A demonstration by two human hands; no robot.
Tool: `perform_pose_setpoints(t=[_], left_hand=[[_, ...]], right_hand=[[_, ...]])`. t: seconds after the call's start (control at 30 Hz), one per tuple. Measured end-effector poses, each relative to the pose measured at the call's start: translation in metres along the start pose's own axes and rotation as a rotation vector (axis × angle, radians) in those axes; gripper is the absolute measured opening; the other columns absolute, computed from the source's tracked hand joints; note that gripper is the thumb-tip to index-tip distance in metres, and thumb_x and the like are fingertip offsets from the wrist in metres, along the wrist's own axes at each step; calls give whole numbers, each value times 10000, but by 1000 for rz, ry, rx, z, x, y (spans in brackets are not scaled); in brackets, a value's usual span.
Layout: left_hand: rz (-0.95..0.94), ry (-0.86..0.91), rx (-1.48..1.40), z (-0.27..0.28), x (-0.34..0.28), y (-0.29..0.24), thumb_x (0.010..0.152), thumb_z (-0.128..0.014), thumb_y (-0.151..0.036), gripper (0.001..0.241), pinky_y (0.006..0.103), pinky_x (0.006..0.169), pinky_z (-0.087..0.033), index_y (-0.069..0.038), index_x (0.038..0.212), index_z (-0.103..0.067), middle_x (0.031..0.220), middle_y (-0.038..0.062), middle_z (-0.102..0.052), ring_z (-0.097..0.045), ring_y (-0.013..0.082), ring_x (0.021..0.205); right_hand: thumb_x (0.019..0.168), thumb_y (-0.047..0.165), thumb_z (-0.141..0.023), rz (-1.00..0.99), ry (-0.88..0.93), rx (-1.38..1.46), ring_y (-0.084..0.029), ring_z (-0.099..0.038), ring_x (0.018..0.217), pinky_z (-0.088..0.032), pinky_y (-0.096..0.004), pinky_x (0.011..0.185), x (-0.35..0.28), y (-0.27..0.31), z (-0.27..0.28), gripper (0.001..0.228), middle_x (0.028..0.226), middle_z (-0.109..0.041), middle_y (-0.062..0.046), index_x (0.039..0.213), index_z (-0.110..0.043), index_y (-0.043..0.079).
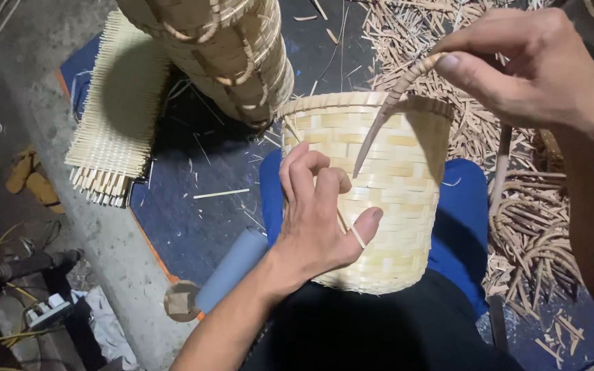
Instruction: The person sits on the floor weaving a bamboo basket, rotating the woven body on their lap and tucking bamboo strips into the weave. They bend a rattan handle over the basket rim and weave its ends into the basket wall to secure it.
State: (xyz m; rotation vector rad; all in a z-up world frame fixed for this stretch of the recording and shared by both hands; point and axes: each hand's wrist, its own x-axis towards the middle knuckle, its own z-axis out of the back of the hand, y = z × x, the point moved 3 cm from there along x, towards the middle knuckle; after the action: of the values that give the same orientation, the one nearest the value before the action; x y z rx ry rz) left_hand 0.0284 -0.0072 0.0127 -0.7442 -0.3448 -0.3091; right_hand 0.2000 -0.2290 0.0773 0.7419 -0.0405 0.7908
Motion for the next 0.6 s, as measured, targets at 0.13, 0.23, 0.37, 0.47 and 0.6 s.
perform_pose_setpoints(t=[0.13,0.23,0.37,0.47,0.6], left_hand=[[15,11,-9,0,-2,0,827,-814,-333,505,608,1192,-263,-14,1086,-520,1262,232,-369,-286,470,1360],[13,12,-10,0,-2,0,832,-813,-334,517,615,1190,-258,-8,1118,-532,1268,241,-369,-276,483,1367],[12,26,-22,0,-3,0,842,-813,-343,530,626,1197,-250,-2,1139,-536,1278,248,-366,-268,494,1378],[39,50,-21,-1,-4,1,843,-815,-352,535,629,1200,-254,-2,1137,-538,1298,249,-369,-265,503,1393],[8,4,-29,-3,-4,2,815,-822,-359,550,631,1198,-254,0,1133,-551,1303,241,-373,-273,497,1385]], right_hand=[[968,75,-726,37,22,-141,-186,-622,638,-467,-313,537,4,10,-1,178,792,-698,-162,1080,-759,-60],[968,83,-729,58,26,-150,-188,-639,668,-480,-313,549,3,15,-5,182,832,-708,-172,1079,-756,-59],[969,86,-730,87,13,-171,-192,-649,688,-490,-317,560,1,18,-3,190,848,-713,-183,1081,-755,-65],[999,106,-688,2,48,-96,-169,-641,635,-480,-310,538,0,6,0,199,807,-698,-161,1108,-744,-50],[994,115,-664,-46,96,-133,-157,-634,572,-463,-304,504,2,10,-2,210,734,-681,-142,1086,-750,-52]])
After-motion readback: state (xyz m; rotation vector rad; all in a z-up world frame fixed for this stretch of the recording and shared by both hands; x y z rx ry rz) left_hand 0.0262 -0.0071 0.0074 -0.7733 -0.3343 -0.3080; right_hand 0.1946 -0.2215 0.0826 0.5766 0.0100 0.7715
